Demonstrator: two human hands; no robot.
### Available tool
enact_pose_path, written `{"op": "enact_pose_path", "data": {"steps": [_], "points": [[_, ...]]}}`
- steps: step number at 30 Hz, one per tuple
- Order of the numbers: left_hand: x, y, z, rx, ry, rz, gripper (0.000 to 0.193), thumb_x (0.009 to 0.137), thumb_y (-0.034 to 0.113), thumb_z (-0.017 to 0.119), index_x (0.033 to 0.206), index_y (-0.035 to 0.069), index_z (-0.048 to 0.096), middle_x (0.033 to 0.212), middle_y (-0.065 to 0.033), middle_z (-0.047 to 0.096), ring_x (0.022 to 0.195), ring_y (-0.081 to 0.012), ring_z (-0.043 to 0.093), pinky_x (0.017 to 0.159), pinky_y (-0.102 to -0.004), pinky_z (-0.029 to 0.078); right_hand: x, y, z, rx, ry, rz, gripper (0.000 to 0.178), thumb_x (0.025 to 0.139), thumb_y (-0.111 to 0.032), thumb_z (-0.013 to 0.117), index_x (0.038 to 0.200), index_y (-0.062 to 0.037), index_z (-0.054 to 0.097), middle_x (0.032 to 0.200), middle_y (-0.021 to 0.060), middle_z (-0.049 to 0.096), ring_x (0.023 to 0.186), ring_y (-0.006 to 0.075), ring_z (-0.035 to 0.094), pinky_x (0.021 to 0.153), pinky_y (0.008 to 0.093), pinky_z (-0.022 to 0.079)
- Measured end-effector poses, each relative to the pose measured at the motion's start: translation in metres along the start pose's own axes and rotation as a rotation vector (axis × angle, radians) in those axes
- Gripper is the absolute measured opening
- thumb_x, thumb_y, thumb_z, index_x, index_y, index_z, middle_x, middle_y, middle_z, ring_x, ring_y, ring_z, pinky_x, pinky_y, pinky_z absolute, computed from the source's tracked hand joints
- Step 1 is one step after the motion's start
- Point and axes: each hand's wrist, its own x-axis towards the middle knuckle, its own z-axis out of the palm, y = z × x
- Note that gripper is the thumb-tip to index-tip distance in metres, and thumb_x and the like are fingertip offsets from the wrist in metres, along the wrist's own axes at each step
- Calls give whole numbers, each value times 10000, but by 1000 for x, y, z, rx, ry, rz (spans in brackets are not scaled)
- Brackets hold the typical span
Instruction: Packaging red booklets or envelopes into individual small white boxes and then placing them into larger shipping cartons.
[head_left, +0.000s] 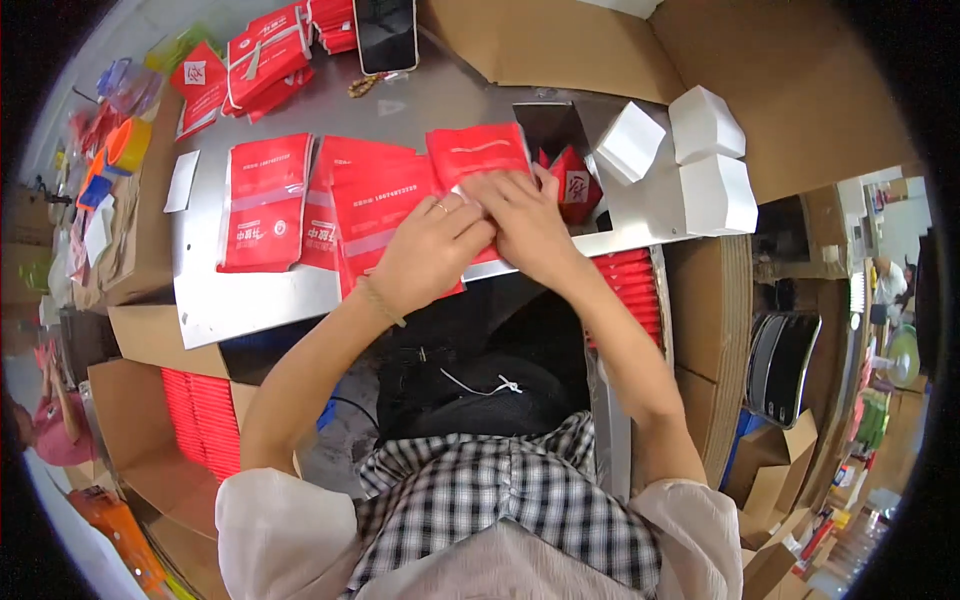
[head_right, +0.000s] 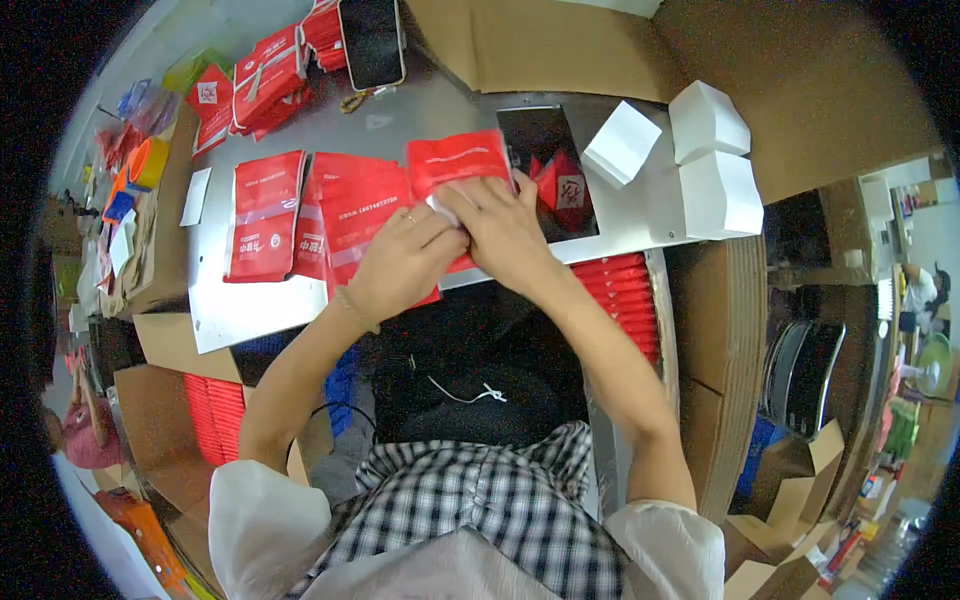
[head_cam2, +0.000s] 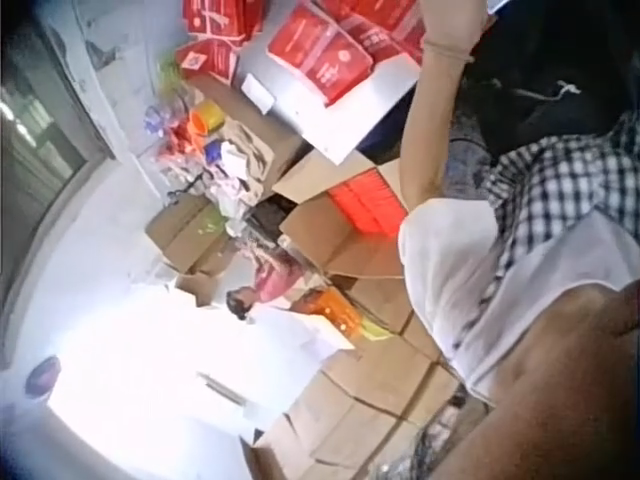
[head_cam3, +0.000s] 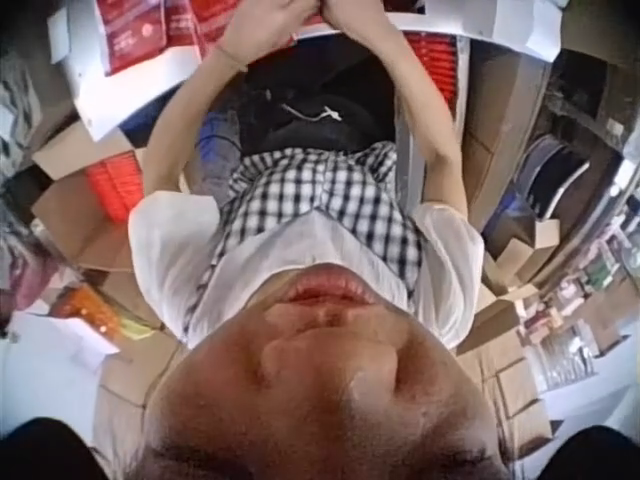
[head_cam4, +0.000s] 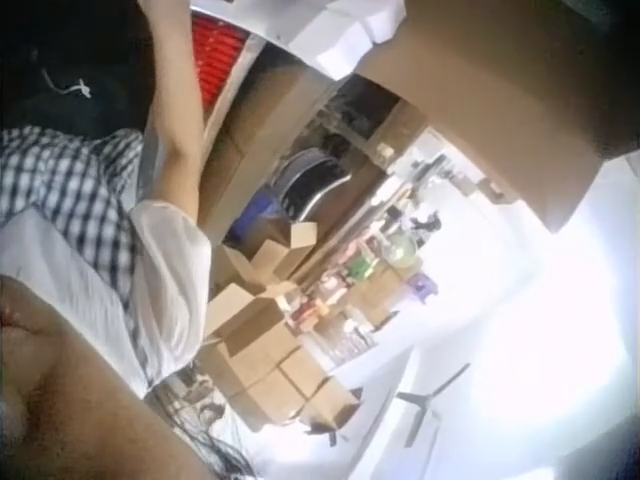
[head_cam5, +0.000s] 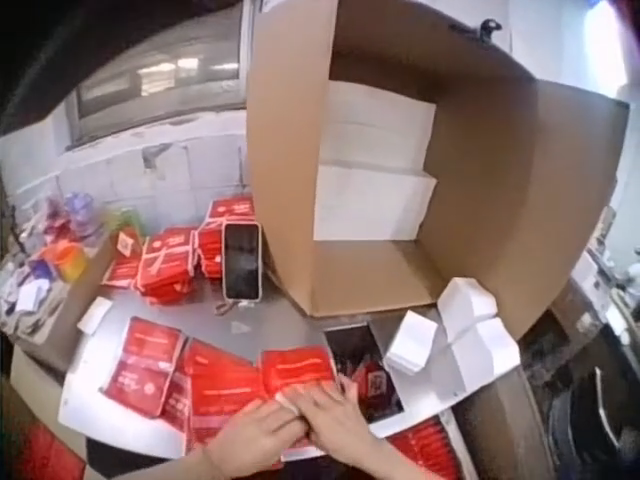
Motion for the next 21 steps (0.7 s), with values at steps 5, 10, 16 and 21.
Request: {"op": "enact_pose_path", "data": {"steps": [5, 10, 16, 21], "points": [[9, 28, -7, 47, 35, -227, 319, 827, 198, 696, 1124, 84, 663, 1003, -96, 640, 895, -300, 637, 770, -406, 534, 8, 47, -51, 76, 254, 139, 267, 795, 63, 513, 978, -36, 679, 980, 141, 694, 870, 337, 675, 745, 396, 535], [2, 109, 51, -723, -310, -75, 426, 820, 177, 742, 1215, 116, 596, 1264, -139, 529, 985, -353, 653, 811, -434, 560, 27, 82, -28, -612, -508, 205, 303, 827, -10, 581, 1114, -66, 660, 1069, 152, 674, 923, 331, 708, 726, 442, 567], [30, 110, 166, -932, -291, -417, 893, 839, 272, 721, 1514, 21, 193, 1510, -336, 268, 1214, -524, 517, 1013, -521, 480, 13, 64, -30, -734, -476, 156, 113, 853, -134, 614, 894, -88, 708, 867, 141, 715, 770, 294, 736, 602, 407, 583], [47, 125, 143, -749, -531, -382, 848, 812, 290, 742, 1468, -6, 294, 1352, -301, 456, 1146, -470, 572, 959, -504, 507, 3, 45, -36, -436, -163, 457, 281, 936, -333, 615, 875, -63, 667, 769, 215, 700, 737, 350, 722, 628, 458, 566]]}}
